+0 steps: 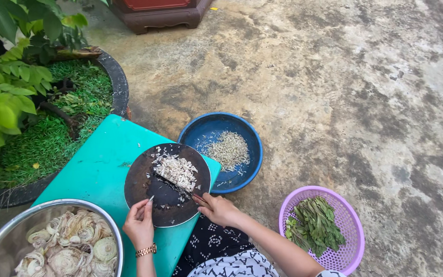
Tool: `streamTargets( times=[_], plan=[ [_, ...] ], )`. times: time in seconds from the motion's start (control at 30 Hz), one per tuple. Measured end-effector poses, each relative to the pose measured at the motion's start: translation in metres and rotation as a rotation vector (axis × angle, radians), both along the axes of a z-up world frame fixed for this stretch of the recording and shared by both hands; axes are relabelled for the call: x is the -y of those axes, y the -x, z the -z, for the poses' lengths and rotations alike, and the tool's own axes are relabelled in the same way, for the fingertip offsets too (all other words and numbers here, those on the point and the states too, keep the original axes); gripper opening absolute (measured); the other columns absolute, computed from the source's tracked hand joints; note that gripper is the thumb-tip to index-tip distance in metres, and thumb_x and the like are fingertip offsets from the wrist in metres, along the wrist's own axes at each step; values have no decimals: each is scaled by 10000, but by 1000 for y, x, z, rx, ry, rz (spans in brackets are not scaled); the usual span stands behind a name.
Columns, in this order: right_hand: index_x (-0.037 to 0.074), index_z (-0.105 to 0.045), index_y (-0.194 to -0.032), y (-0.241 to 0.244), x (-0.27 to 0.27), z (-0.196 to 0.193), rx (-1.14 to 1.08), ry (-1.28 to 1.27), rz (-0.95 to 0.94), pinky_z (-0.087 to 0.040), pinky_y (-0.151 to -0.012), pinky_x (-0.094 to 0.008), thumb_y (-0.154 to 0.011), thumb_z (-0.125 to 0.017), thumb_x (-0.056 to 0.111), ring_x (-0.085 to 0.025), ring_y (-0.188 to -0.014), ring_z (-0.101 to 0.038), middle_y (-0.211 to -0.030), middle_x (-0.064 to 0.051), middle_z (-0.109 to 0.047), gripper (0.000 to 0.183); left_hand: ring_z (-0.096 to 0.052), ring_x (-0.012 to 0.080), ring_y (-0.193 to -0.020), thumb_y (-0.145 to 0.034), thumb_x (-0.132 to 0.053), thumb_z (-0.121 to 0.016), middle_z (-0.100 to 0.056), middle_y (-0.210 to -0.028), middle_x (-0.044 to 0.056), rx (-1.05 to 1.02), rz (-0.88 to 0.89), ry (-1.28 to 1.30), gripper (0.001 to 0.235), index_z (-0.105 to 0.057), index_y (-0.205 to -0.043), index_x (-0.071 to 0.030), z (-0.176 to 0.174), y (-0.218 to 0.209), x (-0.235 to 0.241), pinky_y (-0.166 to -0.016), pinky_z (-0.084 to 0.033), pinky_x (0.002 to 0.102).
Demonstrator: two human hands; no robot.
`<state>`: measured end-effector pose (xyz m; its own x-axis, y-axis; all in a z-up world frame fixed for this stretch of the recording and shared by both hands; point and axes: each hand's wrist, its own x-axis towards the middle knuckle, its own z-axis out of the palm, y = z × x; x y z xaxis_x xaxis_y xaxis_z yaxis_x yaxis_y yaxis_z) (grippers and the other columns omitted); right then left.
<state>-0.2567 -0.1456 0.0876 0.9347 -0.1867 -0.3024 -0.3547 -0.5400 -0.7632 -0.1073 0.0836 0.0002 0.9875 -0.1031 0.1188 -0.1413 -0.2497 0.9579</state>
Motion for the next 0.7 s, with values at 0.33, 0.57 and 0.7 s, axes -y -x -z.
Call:
streamTargets(
  times=[0.33,0.57,0.7],
  plan=[
    [81,-493,-1106,3,-18,26,7,122,-27,-526,-790,-571,-999,-590,360,-478,-872,-688,-869,-252,-717,314,-708,305,-917,-825,-100,-757,-751,-983,65,356,129,-493,52,-765,-867,-71,-36,4,24,-809,-560,403],
    [68,-446,-1212,21,-29,6,29,289,-109,-535,-749,-586,-988,-562,318,-471,-814,-691,-830,-238,-717,354,-712,308,-934,-840,-81,-730,-745,-1016,72,333,191,-510,66,-751,-902,-71,-34,-4,17,-817,-565,422],
    [79,-443,-1217,16,-40,30,-64,388,-136,-555,-763,-566,-1013,-523,301,-442,-812,-711,-820,-216,-725,312,-708,324,-922,-824,-80,-735,-742,-1027,78,294,211,-573,84,-742,-907,-64,-31,-8,20,-801,-563,433]
  ],
)
